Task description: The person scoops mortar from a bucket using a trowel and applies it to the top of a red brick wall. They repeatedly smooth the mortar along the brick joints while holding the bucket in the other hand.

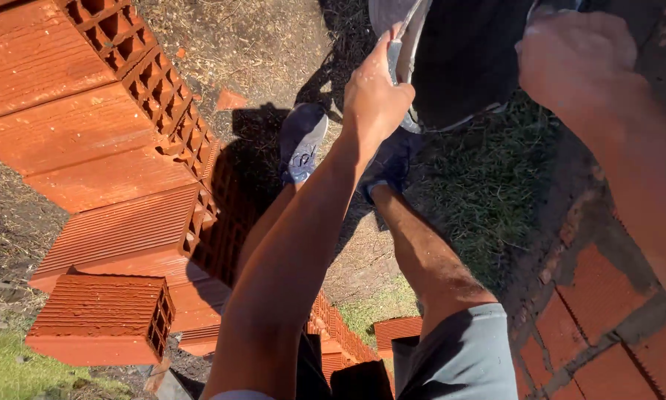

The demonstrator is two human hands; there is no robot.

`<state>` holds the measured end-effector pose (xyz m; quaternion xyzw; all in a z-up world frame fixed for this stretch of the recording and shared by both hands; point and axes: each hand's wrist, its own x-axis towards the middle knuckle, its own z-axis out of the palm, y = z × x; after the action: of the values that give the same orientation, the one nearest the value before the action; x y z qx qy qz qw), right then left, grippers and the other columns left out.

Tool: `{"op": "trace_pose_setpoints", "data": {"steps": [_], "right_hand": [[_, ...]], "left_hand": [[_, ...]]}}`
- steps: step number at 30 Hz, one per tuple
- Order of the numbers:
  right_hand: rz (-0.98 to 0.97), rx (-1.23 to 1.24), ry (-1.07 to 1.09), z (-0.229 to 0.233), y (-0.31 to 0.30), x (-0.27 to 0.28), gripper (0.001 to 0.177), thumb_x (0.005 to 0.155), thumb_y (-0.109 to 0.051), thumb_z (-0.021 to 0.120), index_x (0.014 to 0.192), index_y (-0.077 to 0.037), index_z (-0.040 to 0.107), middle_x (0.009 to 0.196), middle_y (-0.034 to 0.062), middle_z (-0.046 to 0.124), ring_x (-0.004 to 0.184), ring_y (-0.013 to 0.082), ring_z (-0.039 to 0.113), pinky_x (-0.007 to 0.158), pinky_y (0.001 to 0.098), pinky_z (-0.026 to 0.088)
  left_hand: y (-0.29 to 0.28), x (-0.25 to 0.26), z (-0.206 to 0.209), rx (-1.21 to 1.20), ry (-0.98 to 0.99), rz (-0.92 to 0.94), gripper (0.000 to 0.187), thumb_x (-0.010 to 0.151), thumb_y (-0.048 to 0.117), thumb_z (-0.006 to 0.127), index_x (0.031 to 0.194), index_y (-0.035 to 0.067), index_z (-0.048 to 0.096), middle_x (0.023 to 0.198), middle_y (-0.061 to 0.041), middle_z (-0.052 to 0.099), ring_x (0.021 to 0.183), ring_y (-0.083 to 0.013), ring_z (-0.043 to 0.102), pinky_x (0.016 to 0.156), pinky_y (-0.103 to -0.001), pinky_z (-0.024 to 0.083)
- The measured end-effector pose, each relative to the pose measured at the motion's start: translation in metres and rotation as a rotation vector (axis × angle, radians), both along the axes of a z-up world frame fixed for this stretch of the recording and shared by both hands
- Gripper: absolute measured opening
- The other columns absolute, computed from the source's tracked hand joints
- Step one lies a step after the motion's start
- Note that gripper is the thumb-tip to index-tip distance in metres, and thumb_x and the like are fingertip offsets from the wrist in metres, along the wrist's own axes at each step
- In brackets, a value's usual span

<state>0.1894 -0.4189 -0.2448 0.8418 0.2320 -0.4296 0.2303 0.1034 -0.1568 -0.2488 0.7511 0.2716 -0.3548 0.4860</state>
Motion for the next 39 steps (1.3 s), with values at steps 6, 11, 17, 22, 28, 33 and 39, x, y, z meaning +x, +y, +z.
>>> {"op": "trace_pose_setpoints", "data": {"steps": [6, 11, 17, 22, 28, 33, 39], "right_hand": [[-0.653, -0.064, 0.485, 0.062, 0.012, -0.045, 0.06, 0.108, -0.039, 0.039, 0.163, -0.022, 0.022, 0.104, 0.0116, 0.07, 0.051, 0.0351, 0.041, 0.046, 0.0604, 0.035], [-0.489, 0.167, 0.11, 0.005, -0.064, -0.03, 0.055, 0.114, -0.036, 0.042, 0.162, -0.009, 0.033, 0.089, 0.0165, 0.064, 0.049, 0.043, 0.045, 0.037, 0.0697, 0.037], [-0.893, -0.035, 0.514, 0.042, 0.0, -0.067, 0.019, 0.11, -0.04, 0.038, 0.118, -0.023, 0.031, 0.113, 0.0023, 0.017, 0.101, 0.0285, 0.013, 0.088, 0.0645, 0.025], [-1.084, -0.063, 0.58, 0.091, -0.046, -0.048, 0.053, 0.105, -0.037, 0.037, 0.157, -0.027, 0.03, 0.147, 0.0052, 0.046, 0.123, 0.0416, 0.055, 0.095, 0.076, 0.05], [0.227, -0.244, -0.076, -0.014, -0.154, -0.07, 0.051, 0.123, -0.041, 0.049, 0.074, -0.053, 0.038, 0.067, -0.0184, 0.047, 0.056, 0.0195, 0.038, 0.052, 0.0505, 0.048], [-0.015, -0.085, 0.137, -0.047, -0.097, -0.094, 0.051, 0.114, -0.031, 0.049, 0.068, -0.05, 0.04, 0.063, -0.0148, 0.044, 0.05, 0.0226, 0.037, 0.047, 0.053, 0.049], [0.003, -0.004, 0.184, 0.001, -0.057, -0.071, 0.038, 0.114, -0.049, 0.031, 0.136, -0.033, 0.058, 0.081, -0.0037, 0.071, 0.057, 0.0273, 0.063, 0.052, 0.0542, 0.063]], "left_hand": [[-0.011, 0.037, 0.025, 0.014, 0.103, -0.121, 0.08, 0.081, 0.007, 0.058, 0.156, 0.021, 0.034, 0.141, -0.014, 0.063, 0.13, -0.0316, 0.057, 0.116, -0.043, 0.032], [-0.005, 0.029, 0.001, 0.078, -0.063, -0.141, 0.079, 0.077, 0.009, 0.065, 0.15, 0.022, 0.039, 0.131, -0.012, 0.071, 0.117, -0.0332, 0.066, 0.106, -0.044, 0.044], [-0.024, 0.028, 0.017, 0.106, -0.021, -0.183, 0.072, 0.077, 0.007, 0.058, 0.145, 0.024, 0.038, 0.116, -0.015, 0.075, 0.106, -0.0401, 0.068, 0.098, -0.049, 0.045], [-0.019, 0.018, 0.009, 0.136, -0.039, -0.183, 0.068, 0.076, 0.003, 0.057, 0.138, 0.024, 0.038, 0.113, -0.013, 0.075, 0.102, -0.04, 0.069, 0.094, -0.05, 0.047], [-0.023, 0.032, 0.022, 0.137, -0.202, -0.288, 0.017, 0.074, 0.009, 0.062, 0.09, 0.009, 0.057, 0.099, -0.008, 0.053, 0.083, -0.0376, 0.068, 0.079, -0.049, 0.054], [-0.009, 0.074, 0.051, -0.109, 0.439, -0.266, 0.08, 0.073, 0.031, 0.051, 0.149, 0.008, 0.042, 0.141, -0.009, 0.057, 0.121, -0.0233, 0.06, 0.098, -0.035, 0.048], [-0.009, 0.074, 0.032, -0.201, 0.322, -0.6, 0.075, 0.081, 0.026, 0.062, 0.147, -0.001, 0.038, 0.148, -0.016, 0.049, 0.123, -0.0242, 0.061, 0.093, -0.039, 0.053]]}}
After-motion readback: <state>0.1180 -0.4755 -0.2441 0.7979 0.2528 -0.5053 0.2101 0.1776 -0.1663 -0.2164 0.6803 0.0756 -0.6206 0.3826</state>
